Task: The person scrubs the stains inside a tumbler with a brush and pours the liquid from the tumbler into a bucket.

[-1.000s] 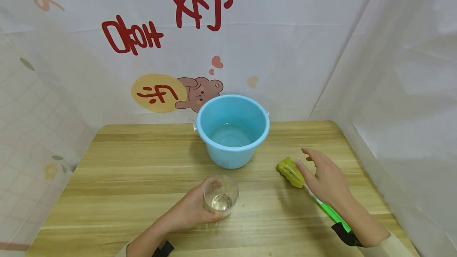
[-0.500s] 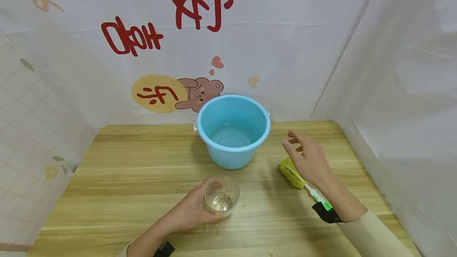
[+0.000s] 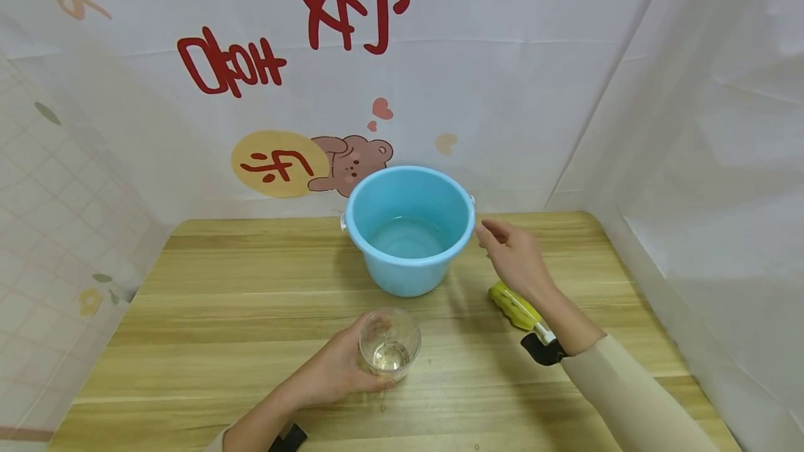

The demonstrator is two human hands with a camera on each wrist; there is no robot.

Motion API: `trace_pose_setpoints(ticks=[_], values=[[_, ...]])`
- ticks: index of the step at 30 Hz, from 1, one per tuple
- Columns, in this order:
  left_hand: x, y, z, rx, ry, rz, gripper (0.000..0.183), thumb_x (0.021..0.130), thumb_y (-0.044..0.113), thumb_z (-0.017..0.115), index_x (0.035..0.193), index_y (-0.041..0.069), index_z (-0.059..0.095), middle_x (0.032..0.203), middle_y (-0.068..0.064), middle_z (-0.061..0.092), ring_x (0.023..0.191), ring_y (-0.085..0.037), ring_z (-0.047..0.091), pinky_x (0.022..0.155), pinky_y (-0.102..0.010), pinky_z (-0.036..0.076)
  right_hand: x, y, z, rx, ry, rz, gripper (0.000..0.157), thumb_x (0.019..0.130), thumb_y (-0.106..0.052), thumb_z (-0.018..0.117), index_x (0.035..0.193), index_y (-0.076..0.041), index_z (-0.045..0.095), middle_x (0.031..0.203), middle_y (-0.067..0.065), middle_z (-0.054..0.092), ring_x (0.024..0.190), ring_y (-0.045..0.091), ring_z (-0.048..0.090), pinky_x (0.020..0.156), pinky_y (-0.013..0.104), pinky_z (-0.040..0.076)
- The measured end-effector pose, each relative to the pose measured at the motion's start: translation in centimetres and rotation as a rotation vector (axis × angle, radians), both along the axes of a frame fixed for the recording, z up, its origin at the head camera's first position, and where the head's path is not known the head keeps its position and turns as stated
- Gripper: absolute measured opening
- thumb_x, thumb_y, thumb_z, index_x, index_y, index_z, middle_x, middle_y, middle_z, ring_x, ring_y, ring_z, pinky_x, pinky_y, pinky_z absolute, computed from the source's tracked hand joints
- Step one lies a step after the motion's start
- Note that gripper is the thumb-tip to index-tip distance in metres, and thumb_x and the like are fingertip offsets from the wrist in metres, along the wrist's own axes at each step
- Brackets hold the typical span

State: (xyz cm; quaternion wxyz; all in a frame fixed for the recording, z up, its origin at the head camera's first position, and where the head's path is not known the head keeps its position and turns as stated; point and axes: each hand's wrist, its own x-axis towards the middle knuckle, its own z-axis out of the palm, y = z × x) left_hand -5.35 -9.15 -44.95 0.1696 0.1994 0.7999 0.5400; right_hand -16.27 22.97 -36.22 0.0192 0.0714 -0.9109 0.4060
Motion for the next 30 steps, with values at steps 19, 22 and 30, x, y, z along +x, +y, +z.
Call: trace_pose_setpoints(ticks=[19,22,30], values=[[0.0,0.2,0.2,0.038,-0.023,0.005,0.092,0.076,0.021,0.096,0.152,0.017,0.044,0.147,-0.006,0.057,0.137,-0.024,0.053,0.111,-0.039,0.045,-2.1,-0.9,-1.0,-0.203,-0.050,-0.025,0.050,0.108,-0.040,0.059,0.133,0.002,0.067,0.099,0.017,0.072,0.087,0.029,0.068,0.072,0.029,0.061],[-0.2,0.0,0.3,0.030,-0.016,0.001,0.092,0.077,0.021,0.096,0.152,0.015,0.044,0.147,-0.009,0.057,0.136,-0.027,0.054,0.110,-0.040,0.047,-2.1,-1.0,-0.9,-0.216,-0.051,-0.023,0.049,0.107,-0.039,0.060,0.132,0.003,0.068,0.098,0.016,0.072,0.084,0.022,0.067,0.071,0.026,0.061],[-0.4,0.0,0.2,0.007,0.010,0.017,0.093,0.077,0.025,0.096,0.153,0.009,0.044,0.148,-0.011,0.058,0.138,-0.027,0.052,0.113,-0.046,0.044,-2.2,-1.2,-0.9,-0.258,-0.054,-0.022,0.047,0.107,-0.036,0.061,0.131,0.004,0.068,0.096,0.012,0.072,0.081,0.015,0.066,0.070,0.025,0.060]])
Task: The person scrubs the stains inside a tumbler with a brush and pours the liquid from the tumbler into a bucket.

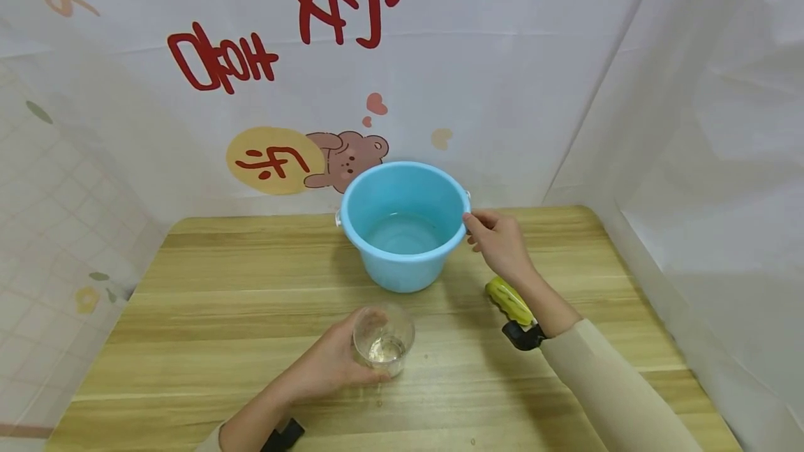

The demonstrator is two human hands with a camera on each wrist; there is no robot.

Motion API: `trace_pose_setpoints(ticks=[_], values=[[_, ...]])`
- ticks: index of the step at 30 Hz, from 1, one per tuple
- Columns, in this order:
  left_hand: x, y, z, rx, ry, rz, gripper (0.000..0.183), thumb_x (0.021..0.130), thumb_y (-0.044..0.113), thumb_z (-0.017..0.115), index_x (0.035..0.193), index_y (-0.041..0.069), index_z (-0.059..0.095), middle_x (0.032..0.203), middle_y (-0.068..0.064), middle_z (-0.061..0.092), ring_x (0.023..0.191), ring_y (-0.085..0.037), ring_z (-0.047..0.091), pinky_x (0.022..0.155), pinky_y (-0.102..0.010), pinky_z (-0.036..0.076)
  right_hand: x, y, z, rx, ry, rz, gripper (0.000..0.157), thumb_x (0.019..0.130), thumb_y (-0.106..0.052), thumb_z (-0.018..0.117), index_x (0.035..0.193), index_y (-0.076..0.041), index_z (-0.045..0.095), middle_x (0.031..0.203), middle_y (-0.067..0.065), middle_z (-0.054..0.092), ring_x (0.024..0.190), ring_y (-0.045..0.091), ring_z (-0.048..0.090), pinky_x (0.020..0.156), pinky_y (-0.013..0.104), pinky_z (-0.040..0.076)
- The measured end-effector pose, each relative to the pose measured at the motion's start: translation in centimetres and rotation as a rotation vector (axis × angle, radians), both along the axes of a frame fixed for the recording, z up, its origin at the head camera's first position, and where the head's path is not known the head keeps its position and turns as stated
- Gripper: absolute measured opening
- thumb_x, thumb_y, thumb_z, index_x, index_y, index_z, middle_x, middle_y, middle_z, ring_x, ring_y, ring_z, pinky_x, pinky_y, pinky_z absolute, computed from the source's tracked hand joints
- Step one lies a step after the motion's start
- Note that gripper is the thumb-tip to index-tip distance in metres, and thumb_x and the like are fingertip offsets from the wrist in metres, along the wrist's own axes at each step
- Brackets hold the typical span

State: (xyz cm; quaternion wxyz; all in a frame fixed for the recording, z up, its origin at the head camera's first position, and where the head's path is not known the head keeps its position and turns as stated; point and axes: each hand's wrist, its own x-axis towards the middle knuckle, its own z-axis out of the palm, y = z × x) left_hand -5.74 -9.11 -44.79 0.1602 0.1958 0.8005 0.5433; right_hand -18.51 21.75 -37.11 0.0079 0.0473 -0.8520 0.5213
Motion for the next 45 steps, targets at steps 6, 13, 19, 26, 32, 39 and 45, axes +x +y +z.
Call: trace_pose_setpoints(ticks=[6,13,19,26,32,39,45], values=[[-0.1,-0.1,0.1,0.004,-0.018,0.019,0.091,0.077,0.027,0.097,0.151,0.008,0.047,0.148,-0.009,0.058,0.140,-0.026,0.050,0.116,-0.049,0.041,-0.1,0.0,-0.1,-0.011,0.010,0.009,0.046,0.108,-0.034,0.061,0.130,0.006,0.068,0.095,0.013,0.071,0.081,0.015,0.066,0.069,0.025,0.060],[-0.5,-0.6,0.6,0.065,-0.008,0.062,0.090,0.075,0.028,0.098,0.149,0.016,0.049,0.147,-0.009,0.059,0.136,-0.024,0.054,0.113,-0.048,0.044,-0.1,-0.1,-0.3,-0.023,0.017,0.007,0.045,0.108,-0.032,0.061,0.129,0.007,0.068,0.093,0.010,0.071,0.080,0.014,0.066,0.069,0.025,0.060],[-1.0,-1.3,1.4,0.063,0.009,0.112,0.093,0.075,0.028,0.098,0.151,0.016,0.047,0.146,-0.002,0.059,0.139,-0.021,0.051,0.115,-0.051,0.040,-0.2,-0.1,-0.6,-0.036,0.013,-0.002,0.045,0.107,-0.032,0.062,0.129,0.007,0.068,0.092,0.009,0.071,0.079,0.014,0.066,0.068,0.026,0.060],[-1.4,-2.3,2.4,0.057,0.047,0.190,0.090,0.073,0.028,0.099,0.148,0.021,0.050,0.141,0.001,0.061,0.134,-0.019,0.054,0.110,-0.053,0.044,-0.2,-0.2,-0.8,-0.046,0.015,-0.006,0.045,0.108,-0.032,0.061,0.129,0.007,0.068,0.091,0.009,0.070,0.079,0.014,0.066,0.069,0.027,0.060],[-1.5,-3.2,3.3,0.047,0.063,0.327,0.095,0.072,0.026,0.099,0.151,0.018,0.046,0.140,0.001,0.062,0.133,-0.020,0.055,0.111,-0.055,0.044,-0.1,-0.3,-0.8,-0.052,0.024,-0.015,0.044,0.108,-0.030,0.060,0.129,0.008,0.067,0.091,0.007,0.070,0.078,0.012,0.066,0.067,0.025,0.060],[-2.0,-4.3,4.0,0.087,0.144,0.441,0.090,0.075,0.021,0.097,0.147,0.009,0.046,0.140,-0.005,0.061,0.132,-0.023,0.056,0.115,-0.055,0.039,0.0,-0.5,-0.8,-0.074,0.036,-0.021,0.043,0.108,-0.028,0.060,0.127,0.010,0.067,0.087,0.004,0.070,0.078,0.011,0.065,0.066,0.024,0.060],[-2.8,-5.3,4.7,0.122,0.230,0.481,0.079,0.076,0.015,0.096,0.140,0.006,0.051,0.136,-0.012,0.060,0.128,-0.028,0.057,0.111,-0.054,0.042,-0.1,-0.5,-0.9,-0.060,0.037,-0.022,0.043,0.108,-0.029,0.060,0.127,0.009,0.068,0.088,0.008,0.070,0.078,0.012,0.066,0.067,0.025,0.060]])
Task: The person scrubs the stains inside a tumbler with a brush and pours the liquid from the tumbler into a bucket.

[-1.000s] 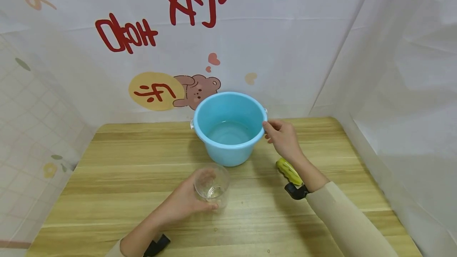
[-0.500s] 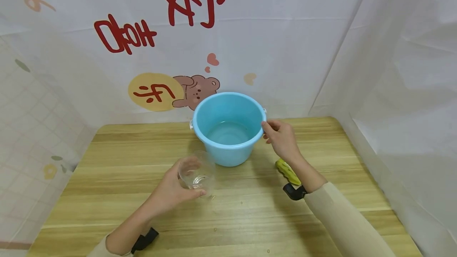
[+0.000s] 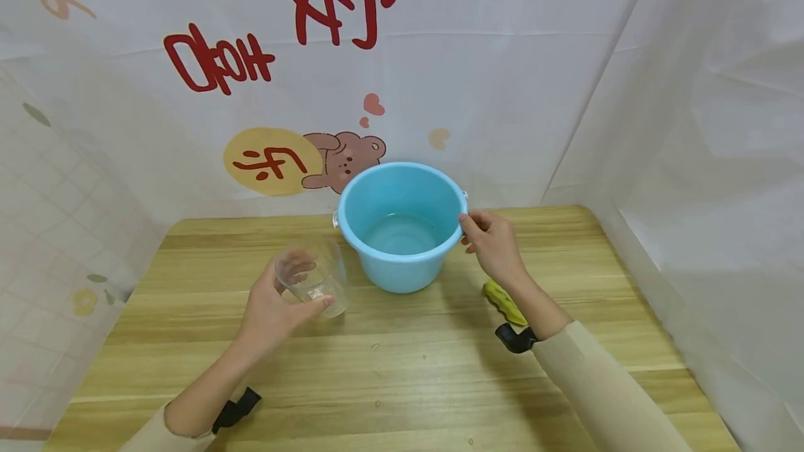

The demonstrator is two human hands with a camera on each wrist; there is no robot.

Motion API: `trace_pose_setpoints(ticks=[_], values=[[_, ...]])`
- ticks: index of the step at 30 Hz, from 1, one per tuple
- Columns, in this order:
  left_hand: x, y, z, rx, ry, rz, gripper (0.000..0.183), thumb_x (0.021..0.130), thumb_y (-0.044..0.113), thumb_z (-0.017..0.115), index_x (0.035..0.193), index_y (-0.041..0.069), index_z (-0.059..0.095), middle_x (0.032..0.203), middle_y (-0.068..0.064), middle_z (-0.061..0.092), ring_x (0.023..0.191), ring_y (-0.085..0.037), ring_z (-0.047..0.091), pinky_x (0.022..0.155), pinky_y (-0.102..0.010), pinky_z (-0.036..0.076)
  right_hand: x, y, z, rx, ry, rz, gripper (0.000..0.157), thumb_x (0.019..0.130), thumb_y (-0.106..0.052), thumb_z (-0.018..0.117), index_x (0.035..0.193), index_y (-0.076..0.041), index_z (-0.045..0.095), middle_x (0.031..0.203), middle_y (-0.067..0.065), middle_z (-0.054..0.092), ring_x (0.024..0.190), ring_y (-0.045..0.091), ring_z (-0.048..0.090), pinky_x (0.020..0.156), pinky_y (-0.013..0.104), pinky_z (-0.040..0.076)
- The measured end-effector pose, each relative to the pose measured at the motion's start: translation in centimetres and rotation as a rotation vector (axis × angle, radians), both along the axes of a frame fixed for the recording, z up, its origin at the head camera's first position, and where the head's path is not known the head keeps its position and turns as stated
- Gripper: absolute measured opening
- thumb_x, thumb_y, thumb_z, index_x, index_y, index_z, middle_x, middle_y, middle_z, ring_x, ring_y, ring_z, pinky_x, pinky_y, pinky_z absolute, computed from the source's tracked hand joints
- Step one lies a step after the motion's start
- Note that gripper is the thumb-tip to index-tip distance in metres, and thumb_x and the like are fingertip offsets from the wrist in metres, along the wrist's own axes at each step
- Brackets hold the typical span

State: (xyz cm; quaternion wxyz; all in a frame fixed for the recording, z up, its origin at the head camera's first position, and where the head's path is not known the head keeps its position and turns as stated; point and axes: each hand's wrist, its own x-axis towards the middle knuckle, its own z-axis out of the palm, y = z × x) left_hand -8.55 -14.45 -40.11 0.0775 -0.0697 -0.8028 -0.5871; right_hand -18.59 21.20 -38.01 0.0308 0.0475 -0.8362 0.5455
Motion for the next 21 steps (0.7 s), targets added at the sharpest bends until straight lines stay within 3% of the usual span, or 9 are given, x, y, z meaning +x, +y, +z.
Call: trace_pose_setpoints(ticks=[4,9,21], values=[[-0.7,-0.5,0.6,0.003,0.056,0.018,0.078,0.076,0.013,0.096,0.140,0.003,0.053,0.133,-0.012,0.061,0.125,-0.031,0.057,0.108,-0.053,0.043,-0.1,0.1,0.0,0.014,-0.007,-0.011,0.043,0.108,-0.030,0.060,0.126,0.008,0.068,0.090,0.009,0.070,0.078,0.013,0.066,0.067,0.025,0.060],[-1.5,-0.8,1.3,-0.032,0.097,0.044,0.078,0.076,0.015,0.096,0.142,0.007,0.054,0.135,-0.010,0.063,0.126,-0.027,0.057,0.106,-0.051,0.043,-0.1,-0.1,0.0,0.003,-0.009,-0.014,0.042,0.108,-0.030,0.060,0.126,0.008,0.069,0.089,0.008,0.070,0.080,0.017,0.066,0.067,0.025,0.060],[-3.6,-1.5,3.3,-0.116,0.085,0.101,0.088,0.074,0.023,0.097,0.149,0.013,0.052,0.132,-0.011,0.064,0.122,-0.027,0.057,0.097,-0.050,0.047,-0.1,0.1,-0.5,-0.017,0.009,-0.010,0.042,0.108,-0.031,0.060,0.126,0.006,0.069,0.087,0.009,0.068,0.080,0.019,0.066,0.067,0.026,0.060]])
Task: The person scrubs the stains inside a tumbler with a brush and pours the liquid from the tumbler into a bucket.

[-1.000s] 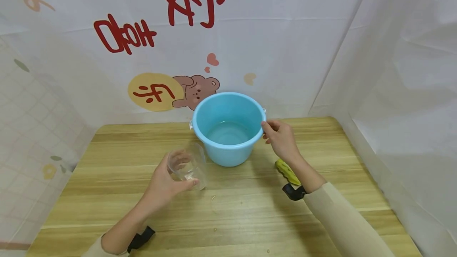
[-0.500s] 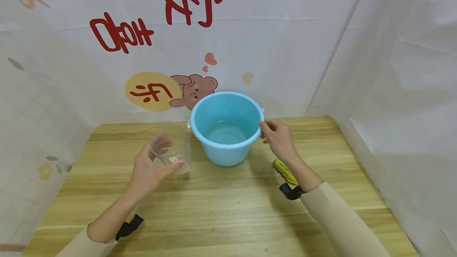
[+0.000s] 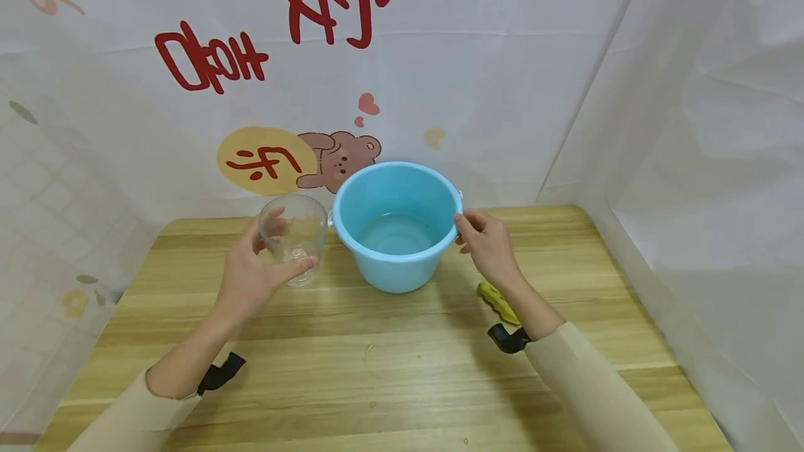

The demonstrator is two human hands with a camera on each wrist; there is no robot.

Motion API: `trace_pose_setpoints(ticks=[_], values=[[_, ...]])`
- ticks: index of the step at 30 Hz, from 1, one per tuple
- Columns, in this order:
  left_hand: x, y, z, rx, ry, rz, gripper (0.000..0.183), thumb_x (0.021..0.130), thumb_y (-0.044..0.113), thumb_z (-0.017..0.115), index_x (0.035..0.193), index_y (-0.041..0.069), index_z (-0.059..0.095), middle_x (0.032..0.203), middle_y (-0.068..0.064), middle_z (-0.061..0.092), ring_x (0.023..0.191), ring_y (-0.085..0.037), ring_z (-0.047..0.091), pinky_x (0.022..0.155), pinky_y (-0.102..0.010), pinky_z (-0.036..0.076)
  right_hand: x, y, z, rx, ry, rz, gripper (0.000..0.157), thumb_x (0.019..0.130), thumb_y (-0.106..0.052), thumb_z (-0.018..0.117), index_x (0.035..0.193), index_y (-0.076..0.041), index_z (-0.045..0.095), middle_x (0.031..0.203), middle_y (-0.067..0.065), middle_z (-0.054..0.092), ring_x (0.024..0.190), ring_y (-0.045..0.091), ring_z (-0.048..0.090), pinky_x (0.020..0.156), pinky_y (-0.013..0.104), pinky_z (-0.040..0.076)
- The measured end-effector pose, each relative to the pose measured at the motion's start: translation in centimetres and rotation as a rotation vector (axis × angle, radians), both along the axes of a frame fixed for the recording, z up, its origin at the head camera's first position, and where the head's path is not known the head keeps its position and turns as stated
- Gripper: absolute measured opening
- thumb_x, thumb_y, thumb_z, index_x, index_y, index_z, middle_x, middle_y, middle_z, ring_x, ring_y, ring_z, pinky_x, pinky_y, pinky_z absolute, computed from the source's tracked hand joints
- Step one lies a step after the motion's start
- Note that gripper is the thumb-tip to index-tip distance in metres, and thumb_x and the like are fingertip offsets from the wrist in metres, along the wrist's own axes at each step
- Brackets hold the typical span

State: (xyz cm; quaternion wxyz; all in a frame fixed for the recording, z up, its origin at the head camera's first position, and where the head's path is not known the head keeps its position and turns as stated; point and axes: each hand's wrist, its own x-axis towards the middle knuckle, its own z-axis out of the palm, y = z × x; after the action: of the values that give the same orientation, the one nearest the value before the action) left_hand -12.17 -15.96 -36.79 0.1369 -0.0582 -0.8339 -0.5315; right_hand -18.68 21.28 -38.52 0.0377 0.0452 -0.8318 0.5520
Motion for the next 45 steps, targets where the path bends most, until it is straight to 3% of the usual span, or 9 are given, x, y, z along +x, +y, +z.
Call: trace_pose_setpoints(ticks=[7,14,22,30,33,40,45], values=[[-1.3,-0.2,0.6,-0.034,0.069,0.002,0.093,0.069,0.022,0.100,0.149,0.012,0.054,0.131,-0.011,0.066,0.123,-0.026,0.057,0.099,-0.048,0.043,0.1,-0.2,0.1,-0.019,0.002,-0.012,0.041,0.108,-0.029,0.060,0.125,0.007,0.069,0.084,0.005,0.068,0.080,0.019,0.065,0.066,0.025,0.060],[-2.3,0.2,1.4,-0.076,0.079,0.005,0.091,0.070,0.026,0.100,0.149,0.015,0.056,0.127,-0.005,0.062,0.115,-0.027,0.054,0.091,-0.049,0.050,0.3,-0.3,0.0,-0.023,0.003,-0.011,0.041,0.108,-0.030,0.060,0.125,0.006,0.069,0.085,0.007,0.068,0.082,0.025,0.066,0.066,0.026,0.060],[-3.6,0.9,2.8,-0.083,0.078,0.000,0.093,0.071,0.029,0.099,0.152,0.020,0.055,0.149,-0.005,0.056,0.132,-0.027,0.049,0.099,-0.059,0.052,0.3,-0.3,0.0,-0.032,0.006,-0.012,0.041,0.109,-0.030,0.060,0.126,0.006,0.069,0.087,0.009,0.069,0.086,0.033,0.067,0.067,0.026,0.060],[-4.1,1.6,3.6,-0.134,0.048,0.004,0.089,0.069,0.032,0.100,0.146,0.016,0.059,0.132,-0.007,0.061,0.126,-0.027,0.050,0.096,-0.057,0.052,0.3,-0.4,-0.1,-0.023,0.004,-0.013,0.040,0.109,-0.030,0.059,0.126,0.004,0.070,0.089,0.011,0.069,0.082,0.022,0.066,0.067,0.026,0.060],[-4.2,1.9,3.7,-0.175,0.049,0.016,0.090,0.071,0.031,0.097,0.148,0.011,0.056,0.134,-0.008,0.060,0.128,-0.028,0.049,0.098,-0.060,0.050,0.4,-0.4,-0.2,-0.017,0.006,-0.012,0.041,0.109,-0.031,0.058,0.126,0.005,0.069,0.089,0.012,0.069,0.082,0.020,0.065,0.067,0.027,0.060],[-4.6,2.8,4.1,-0.276,0.151,0.037,0.086,0.072,0.027,0.092,0.148,0.009,0.057,0.129,-0.011,0.061,0.120,-0.030,0.050,0.093,-0.056,0.048,0.2,-0.3,-0.3,-0.008,0.006,-0.013,0.044,0.110,-0.033,0.057,0.128,0.005,0.069,0.089,0.012,0.069,0.081,0.017,0.065,0.067,0.026,0.060],[-4.9,3.3,4.2,-0.327,0.212,0.049,0.079,0.070,0.024,0.092,0.141,0.010,0.061,0.126,-0.012,0.061,0.121,-0.033,0.050,0.098,-0.057,0.043,0.2,-0.3,-0.3,-0.010,0.006,-0.011,0.044,0.110,-0.033,0.058,0.129,0.005,0.069,0.091,0.013,0.069,0.081,0.017,0.065,0.068,0.027,0.060]])
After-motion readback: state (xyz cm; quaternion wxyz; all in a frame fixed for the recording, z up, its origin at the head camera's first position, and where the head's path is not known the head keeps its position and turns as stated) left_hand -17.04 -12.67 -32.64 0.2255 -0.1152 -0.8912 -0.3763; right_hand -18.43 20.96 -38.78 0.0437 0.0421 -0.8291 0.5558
